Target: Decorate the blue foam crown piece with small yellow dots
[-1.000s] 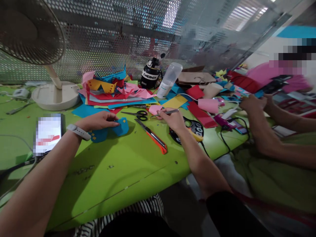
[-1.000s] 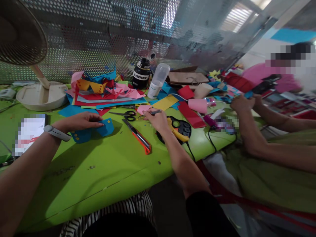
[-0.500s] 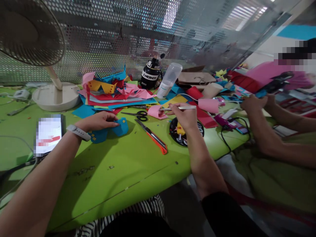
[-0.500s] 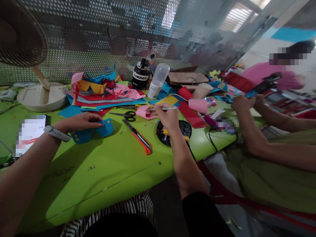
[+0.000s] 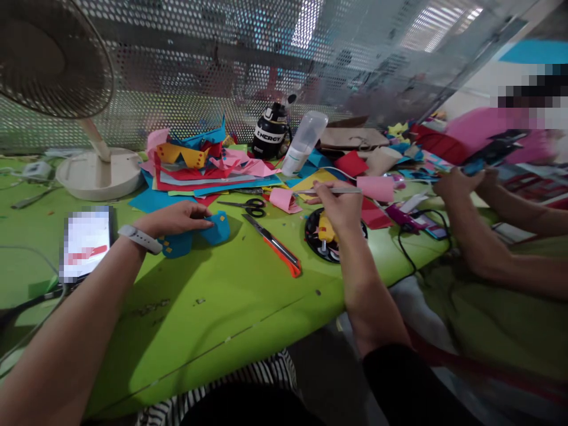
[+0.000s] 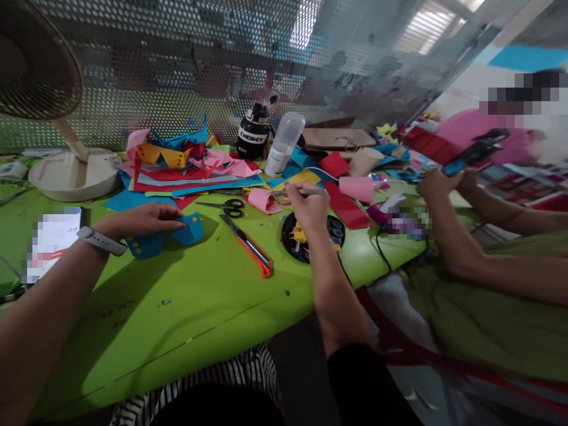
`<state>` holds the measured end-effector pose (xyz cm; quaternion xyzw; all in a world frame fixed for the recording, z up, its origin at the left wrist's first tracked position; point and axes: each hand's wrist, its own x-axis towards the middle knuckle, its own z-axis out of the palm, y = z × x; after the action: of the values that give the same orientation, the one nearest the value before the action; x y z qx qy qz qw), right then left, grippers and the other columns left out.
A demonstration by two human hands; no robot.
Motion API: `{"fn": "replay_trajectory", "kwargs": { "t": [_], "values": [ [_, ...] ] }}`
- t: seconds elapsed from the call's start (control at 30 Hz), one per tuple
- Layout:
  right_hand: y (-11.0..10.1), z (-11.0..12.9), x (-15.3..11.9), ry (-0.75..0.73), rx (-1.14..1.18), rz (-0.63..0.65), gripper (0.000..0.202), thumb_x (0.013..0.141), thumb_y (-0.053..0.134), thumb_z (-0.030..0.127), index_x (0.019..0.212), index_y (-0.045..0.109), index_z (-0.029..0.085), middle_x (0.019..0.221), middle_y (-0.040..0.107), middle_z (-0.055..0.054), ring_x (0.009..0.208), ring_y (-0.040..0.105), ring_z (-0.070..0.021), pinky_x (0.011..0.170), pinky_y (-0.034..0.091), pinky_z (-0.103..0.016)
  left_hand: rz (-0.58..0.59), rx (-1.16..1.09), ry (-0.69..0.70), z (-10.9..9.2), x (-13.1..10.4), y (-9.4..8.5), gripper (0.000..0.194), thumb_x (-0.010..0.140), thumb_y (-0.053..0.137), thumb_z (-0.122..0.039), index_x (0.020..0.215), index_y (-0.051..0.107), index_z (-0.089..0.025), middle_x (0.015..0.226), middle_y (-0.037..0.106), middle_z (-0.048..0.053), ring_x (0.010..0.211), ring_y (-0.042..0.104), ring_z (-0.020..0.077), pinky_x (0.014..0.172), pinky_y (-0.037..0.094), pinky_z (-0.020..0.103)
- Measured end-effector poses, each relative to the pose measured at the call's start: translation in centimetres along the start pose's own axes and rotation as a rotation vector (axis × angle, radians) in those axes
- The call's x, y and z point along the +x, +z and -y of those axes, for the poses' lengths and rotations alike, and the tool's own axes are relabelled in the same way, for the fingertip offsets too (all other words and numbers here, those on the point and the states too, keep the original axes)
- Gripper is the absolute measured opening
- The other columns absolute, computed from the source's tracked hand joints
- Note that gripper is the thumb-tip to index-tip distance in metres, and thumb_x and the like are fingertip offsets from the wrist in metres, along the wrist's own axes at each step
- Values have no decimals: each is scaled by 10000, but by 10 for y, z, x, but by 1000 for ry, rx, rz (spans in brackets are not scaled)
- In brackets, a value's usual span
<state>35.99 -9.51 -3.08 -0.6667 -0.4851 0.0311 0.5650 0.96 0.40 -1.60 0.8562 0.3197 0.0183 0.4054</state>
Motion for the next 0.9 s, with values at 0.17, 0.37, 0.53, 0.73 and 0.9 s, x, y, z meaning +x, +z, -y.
{"fn": "replay_trajectory", "kwargs": {
  "t": [0.17, 0.37, 0.53, 0.73, 0.9],
  "values": [
    [-4, -8, 5, 51, -246, 78, 245, 810, 610, 390, 714, 673, 173, 670, 731, -72, 658, 728, -239, 592, 530, -290, -16, -10, -23, -3, -1, 1, 514, 775, 574, -566, 1086, 668, -168, 1068, 712, 51, 978, 627, 219, 837, 466, 265],
    [3, -12, 5, 30, -410, 176, 253, 824, 602, 375, 729, 695, 161, 659, 736, -82, 709, 728, -248, 633, 506, -291, -16, -4, -8, 1, 1, 2, 508, 784, 574, -571, 1090, 669, -177, 1082, 712, 43, 991, 623, 216, 847, 464, 265],
    [7, -15, 4, 32, -394, 221, 240, 826, 604, 377, 730, 685, 172, 683, 738, -84, 719, 723, -253, 628, 496, -298, -11, -23, -8, -3, -1, 1, 515, 780, 588, -572, 1102, 671, -178, 1098, 709, 51, 1006, 620, 227, 845, 464, 272],
    [9, -18, 5, 46, -408, 226, 240, 820, 610, 387, 723, 688, 182, 719, 744, -104, 744, 722, -270, 661, 507, -318, -9, -24, -16, -4, -2, 1, 517, 779, 581, -575, 1096, 668, -177, 1094, 706, 51, 1004, 614, 227, 834, 461, 271],
    [8, -16, 4, 25, -418, 206, 256, 817, 615, 403, 706, 687, 184, 668, 734, -87, 709, 718, -258, 645, 496, -305, -12, -14, -19, -3, -1, 1, 545, 769, 579, -590, 1107, 660, -170, 1107, 698, 57, 1006, 609, 230, 842, 462, 276]
  ]
}}
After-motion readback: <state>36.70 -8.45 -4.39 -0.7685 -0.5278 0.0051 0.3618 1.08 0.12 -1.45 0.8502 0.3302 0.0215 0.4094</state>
